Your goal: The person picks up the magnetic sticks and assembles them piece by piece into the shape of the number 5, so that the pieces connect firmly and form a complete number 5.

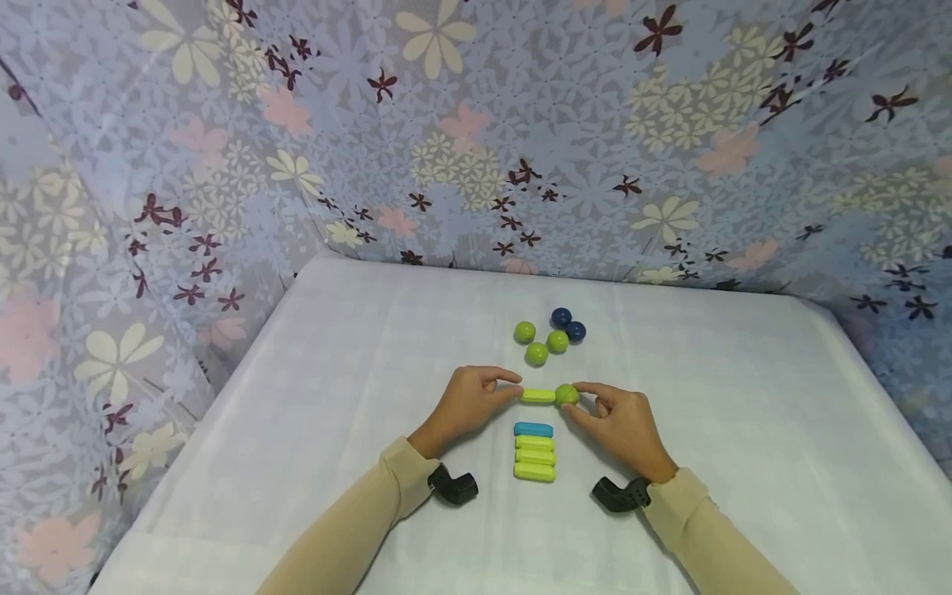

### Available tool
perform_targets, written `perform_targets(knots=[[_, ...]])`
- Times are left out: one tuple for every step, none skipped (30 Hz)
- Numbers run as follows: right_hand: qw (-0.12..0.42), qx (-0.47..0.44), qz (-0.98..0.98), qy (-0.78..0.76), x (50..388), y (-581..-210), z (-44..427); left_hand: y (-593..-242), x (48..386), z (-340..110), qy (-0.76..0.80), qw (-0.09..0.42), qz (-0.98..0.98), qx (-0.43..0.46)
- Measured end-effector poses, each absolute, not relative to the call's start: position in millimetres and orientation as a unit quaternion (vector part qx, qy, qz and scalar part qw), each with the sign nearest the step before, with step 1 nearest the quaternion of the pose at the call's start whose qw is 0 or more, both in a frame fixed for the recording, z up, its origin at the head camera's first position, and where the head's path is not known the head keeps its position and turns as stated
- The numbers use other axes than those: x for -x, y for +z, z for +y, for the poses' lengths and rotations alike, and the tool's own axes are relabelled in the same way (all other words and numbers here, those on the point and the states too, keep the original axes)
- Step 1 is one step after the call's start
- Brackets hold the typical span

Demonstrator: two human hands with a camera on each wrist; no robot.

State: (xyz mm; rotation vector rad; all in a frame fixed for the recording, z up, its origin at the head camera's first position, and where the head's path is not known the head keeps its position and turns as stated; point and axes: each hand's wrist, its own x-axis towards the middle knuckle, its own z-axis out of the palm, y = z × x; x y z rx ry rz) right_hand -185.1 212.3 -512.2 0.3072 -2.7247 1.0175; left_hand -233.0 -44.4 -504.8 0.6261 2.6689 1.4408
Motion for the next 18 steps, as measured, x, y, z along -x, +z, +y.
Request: perform_targets(knots=[[0.111,-0.106,-0.926,0.345,185.6,-511.9,213.4,-503.6,233.3,-43.4,0.465,0.024,0.862,-0.202],[0.113,-0.105,-0.926,0.344,186.2,-511.8,214.5,-503.0,234.0,-42.5,0.465,0.027,0.862,-0.201],[0.114,-0.105,-0.926,0.344,186.5,-511.7,215.4,-502.6,234.9,-41.8,0.466,0.029,0.862,-0.200],[0.114,-0.103,-0.926,0.345,186.8,-511.3,216.2,-502.3,236.0,-41.1,0.466,0.031,0.861,-0.200],[0.113,-0.100,-0.926,0.346,186.9,-511.1,216.8,-501.8,237.5,-40.5,0.467,0.033,0.861,-0.198],[0.113,-0.097,-0.926,0.347,187.2,-511.0,217.3,-501.4,239.6,-39.9,0.468,0.033,0.861,-0.197],[0.112,-0.095,-0.926,0.348,187.6,-510.8,217.6,-501.3,242.1,-39.3,0.468,0.032,0.861,-0.196],[0.112,-0.093,-0.926,0.350,187.8,-510.4,217.6,-501.5,245.0,-38.8,0.470,0.029,0.860,-0.194],[0.112,-0.091,-0.925,0.351,188.1,-510.4,217.4,-501.1,247.9,-38.4,0.472,0.025,0.860,-0.192],[0.112,-0.089,-0.925,0.352,188.3,-510.5,217.0,-501.0,250.8,-37.9,0.473,0.020,0.860,-0.189],[0.112,-0.088,-0.925,0.352,188.4,-510.5,216.4,-500.9,253.6,-37.5,0.473,0.016,0.861,-0.187],[0.111,-0.088,-0.925,0.353,188.3,-510.9,215.8,-501.1,256.0,-37.3,0.473,0.014,0.861,-0.184],[0.107,-0.088,-0.925,0.355,187.9,-511.2,215.1,-501.4,258.2,-37.1,0.474,0.014,0.862,-0.180],[0.104,-0.088,-0.925,0.355,187.5,-511.6,214.6,-501.7,260.3,-36.8,0.474,0.016,0.863,-0.176],[0.101,-0.088,-0.925,0.356,187.1,-512.2,214.1,-501.6,262.2,-36.4,0.473,0.019,0.863,-0.175],[0.099,-0.089,-0.925,0.355,186.9,-512.3,213.9,-502.2,264.6,-35.7,0.472,0.021,0.864,-0.175],[0.100,-0.091,-0.925,0.354,186.8,-512.3,213.9,-501.7,266.8,-34.7,0.473,0.022,0.863,-0.177],[0.103,-0.092,-0.925,0.353,187.0,-512.0,214.1,-501.2,269.7,-33.4,0.474,0.020,0.862,-0.181]])
